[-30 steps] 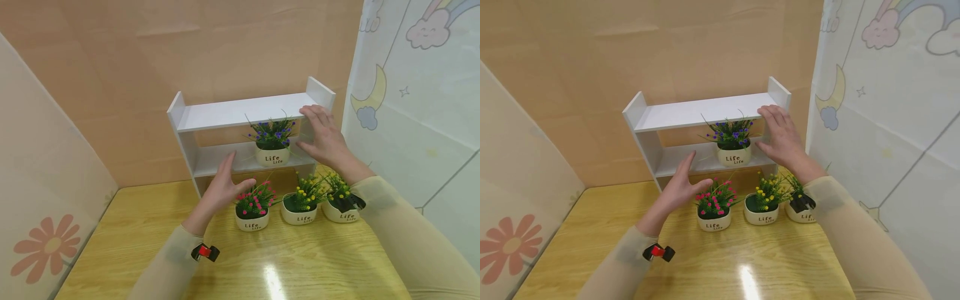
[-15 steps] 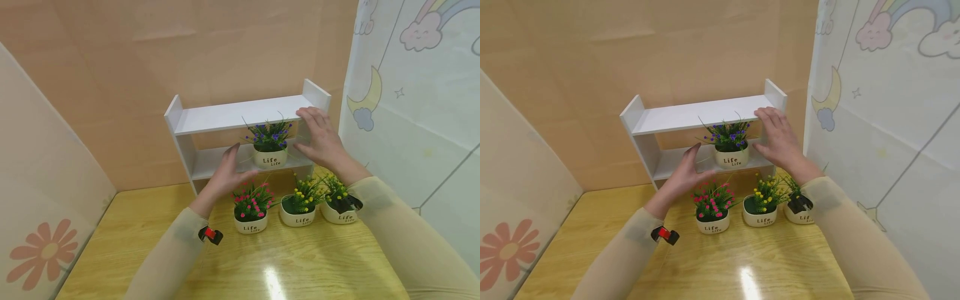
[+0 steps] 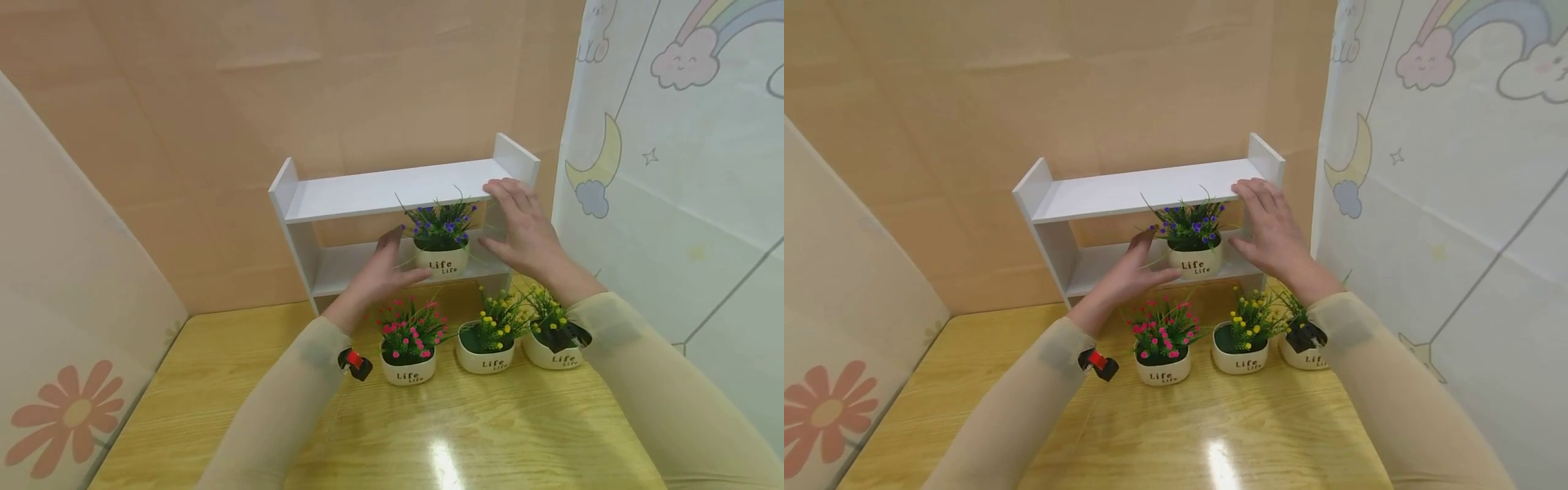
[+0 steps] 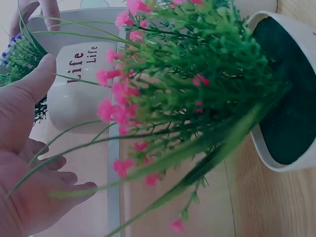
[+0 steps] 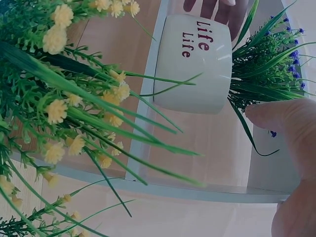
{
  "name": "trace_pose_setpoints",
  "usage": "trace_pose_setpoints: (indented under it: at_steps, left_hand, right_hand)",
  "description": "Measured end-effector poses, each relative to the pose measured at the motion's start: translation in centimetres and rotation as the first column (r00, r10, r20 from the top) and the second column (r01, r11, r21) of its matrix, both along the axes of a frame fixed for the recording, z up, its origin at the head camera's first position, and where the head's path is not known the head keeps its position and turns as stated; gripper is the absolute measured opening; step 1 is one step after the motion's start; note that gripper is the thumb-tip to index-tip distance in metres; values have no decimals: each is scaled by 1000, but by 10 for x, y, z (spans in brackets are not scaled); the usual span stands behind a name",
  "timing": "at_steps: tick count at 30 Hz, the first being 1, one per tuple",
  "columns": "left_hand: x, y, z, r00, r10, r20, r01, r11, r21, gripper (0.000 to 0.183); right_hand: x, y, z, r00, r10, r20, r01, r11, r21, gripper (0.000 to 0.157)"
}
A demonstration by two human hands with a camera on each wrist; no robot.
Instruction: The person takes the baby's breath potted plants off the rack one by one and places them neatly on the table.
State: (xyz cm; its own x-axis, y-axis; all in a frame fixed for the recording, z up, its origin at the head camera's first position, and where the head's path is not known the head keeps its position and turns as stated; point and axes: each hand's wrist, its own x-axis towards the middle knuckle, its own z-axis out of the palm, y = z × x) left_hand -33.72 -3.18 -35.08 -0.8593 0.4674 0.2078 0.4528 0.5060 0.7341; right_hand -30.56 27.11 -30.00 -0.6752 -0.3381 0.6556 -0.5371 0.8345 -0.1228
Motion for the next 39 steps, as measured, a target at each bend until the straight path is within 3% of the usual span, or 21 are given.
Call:
trace_pose_setpoints:
  at_steps: [11, 23, 27, 39]
  left_hand:
    - [-13, 20, 0, 999, -33, 36, 31, 998, 63, 120]
    - [-21, 30, -2, 993, -86, -85, 96, 989, 114, 105]
    - [-22, 33, -3, 996, -67, -64, 74, 990, 119, 109]
    - [-23, 36, -2, 995, -100, -25, 103, 984, 148, 102]
  right_hand:
    - [1, 0, -2, 1000, 14, -12, -14, 1000, -9, 98]
    - [0, 0, -2, 1000, 13, -22, -13, 1000, 2, 99]
    - [0, 1, -2, 999, 13, -33, -12, 1000, 8, 98]
    - [2, -1, -2, 1000, -6, -22, 6, 1000, 7, 97]
